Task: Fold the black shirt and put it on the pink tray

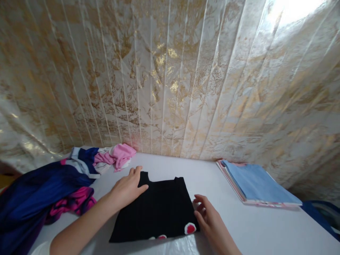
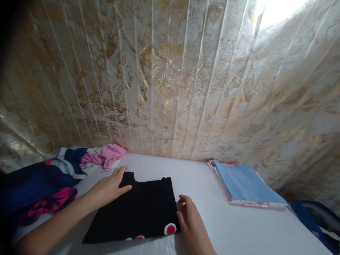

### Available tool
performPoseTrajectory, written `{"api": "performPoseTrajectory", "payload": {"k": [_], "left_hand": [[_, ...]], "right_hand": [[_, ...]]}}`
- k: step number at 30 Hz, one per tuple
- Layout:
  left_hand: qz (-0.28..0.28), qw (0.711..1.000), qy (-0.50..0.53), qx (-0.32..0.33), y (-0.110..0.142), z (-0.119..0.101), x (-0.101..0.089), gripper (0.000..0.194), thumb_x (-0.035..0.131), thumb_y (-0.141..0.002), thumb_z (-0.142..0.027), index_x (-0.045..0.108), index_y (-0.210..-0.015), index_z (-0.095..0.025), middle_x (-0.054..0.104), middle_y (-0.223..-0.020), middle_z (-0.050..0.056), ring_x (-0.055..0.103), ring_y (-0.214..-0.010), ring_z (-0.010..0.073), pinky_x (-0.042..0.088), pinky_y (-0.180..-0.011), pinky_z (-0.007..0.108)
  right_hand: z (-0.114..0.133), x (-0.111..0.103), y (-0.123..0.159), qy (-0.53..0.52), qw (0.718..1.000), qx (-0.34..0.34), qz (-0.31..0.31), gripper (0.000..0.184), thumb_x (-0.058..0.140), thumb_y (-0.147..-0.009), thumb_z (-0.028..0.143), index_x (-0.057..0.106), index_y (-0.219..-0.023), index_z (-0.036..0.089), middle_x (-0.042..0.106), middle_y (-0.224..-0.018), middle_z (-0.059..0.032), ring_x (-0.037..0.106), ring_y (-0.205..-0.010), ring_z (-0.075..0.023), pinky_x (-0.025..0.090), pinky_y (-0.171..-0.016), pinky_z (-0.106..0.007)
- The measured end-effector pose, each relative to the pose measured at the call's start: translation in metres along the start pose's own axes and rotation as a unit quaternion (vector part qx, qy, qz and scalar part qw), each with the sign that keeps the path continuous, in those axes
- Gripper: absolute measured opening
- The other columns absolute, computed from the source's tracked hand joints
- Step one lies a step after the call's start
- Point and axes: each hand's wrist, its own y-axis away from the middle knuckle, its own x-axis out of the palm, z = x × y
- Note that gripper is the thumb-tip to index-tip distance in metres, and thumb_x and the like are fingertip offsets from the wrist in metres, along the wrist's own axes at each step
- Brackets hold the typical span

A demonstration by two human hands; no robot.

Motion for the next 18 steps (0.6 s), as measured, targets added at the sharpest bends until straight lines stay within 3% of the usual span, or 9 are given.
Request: {"api": "performPoseTrajectory", "payload": {"k": [3,5,7,9,12,15,18], "left_hand": [[-0.022,0.992,-0.121,0.034,0.005,0.006,0.003,0.049,0.062,-0.077,-0.022,0.05,-0.124,-0.012,0.045,-0.135,0.022,0.051,-0.118,0.0394,0.041,-0.093,0.049],[-0.044,0.984,-0.137,0.104,0.001,0.001,0.008,0.042,0.065,-0.073,-0.015,0.058,-0.115,-0.013,0.046,-0.136,0.021,0.038,-0.129,0.0404,0.032,-0.102,0.051],[-0.035,0.979,-0.088,0.179,-0.009,-0.011,0.013,0.038,0.064,-0.074,-0.011,0.06,-0.111,-0.013,0.049,-0.133,0.02,0.035,-0.13,0.0389,0.028,-0.103,0.051],[-0.004,0.971,-0.022,0.236,-0.025,-0.031,0.02,0.037,0.06,-0.078,-0.012,0.06,-0.115,-0.016,0.053,-0.13,0.015,0.042,-0.124,0.0339,0.032,-0.101,0.047],[0.027,0.957,0.032,0.288,-0.051,-0.065,0.033,0.038,0.054,-0.086,-0.018,0.055,-0.124,-0.02,0.056,-0.127,0.009,0.049,-0.117,0.0259,0.036,-0.099,0.038],[0.042,0.945,0.07,0.317,-0.068,-0.09,0.049,0.034,0.047,-0.092,-0.021,0.055,-0.125,-0.022,0.058,-0.12,0.008,0.051,-0.113,0.0239,0.037,-0.097,0.037],[0.055,0.933,0.094,0.343,-0.073,-0.101,0.059,0.027,0.043,-0.092,-0.018,0.063,-0.109,-0.026,0.058,-0.112,0.005,0.05,-0.109,0.0233,0.035,-0.095,0.039]], "right_hand": [[0.002,-0.001,0.008,0.034,0.999,-0.02,-0.013,0.024,0.048,-0.086,0.032,0.055,-0.107,0.024,0.062,-0.101,-0.0068,0.06,-0.091,-0.0218,0.048,-0.083,-0.038],[0.007,0.0,0.015,0.057,0.998,-0.028,-0.027,0.015,0.051,-0.086,0.032,0.059,-0.096,0.025,0.062,-0.094,-0.0058,0.059,-0.089,-0.0229,0.048,-0.08,-0.038],[0.013,0.001,0.021,0.079,0.996,-0.029,-0.041,0.011,0.055,-0.083,0.033,0.059,-0.09,0.025,0.062,-0.09,-0.0056,0.059,-0.086,-0.0241,0.048,-0.077,-0.039],[0.017,0.002,0.025,0.092,0.994,-0.027,-0.05,0.01,0.057,-0.081,0.034,0.058,-0.086,0.025,0.062,-0.088,-0.006,0.059,-0.084,-0.0249,0.048,-0.076,-0.04],[0.017,0.004,0.029,0.077,0.996,-0.029,-0.04,0.011,0.057,-0.081,0.036,0.058,-0.082,0.025,0.062,-0.086,-0.0061,0.059,-0.082,-0.0242,0.048,-0.076,-0.039],[0.014,0.004,0.031,0.026,0.998,-0.003,-0.051,0.02,0.056,-0.08,0.034,0.059,-0.097,0.023,0.064,-0.092,-0.0062,0.059,-0.084,-0.0215,0.048,-0.078,-0.033],[0.012,0.002,0.031,-0.015,0.999,0.038,-0.023,0.034,0.058,-0.078,0.032,0.059,-0.11,0.021,0.064,-0.096,-0.0064,0.059,-0.084,-0.0205,0.047,-0.078,-0.03]]}}
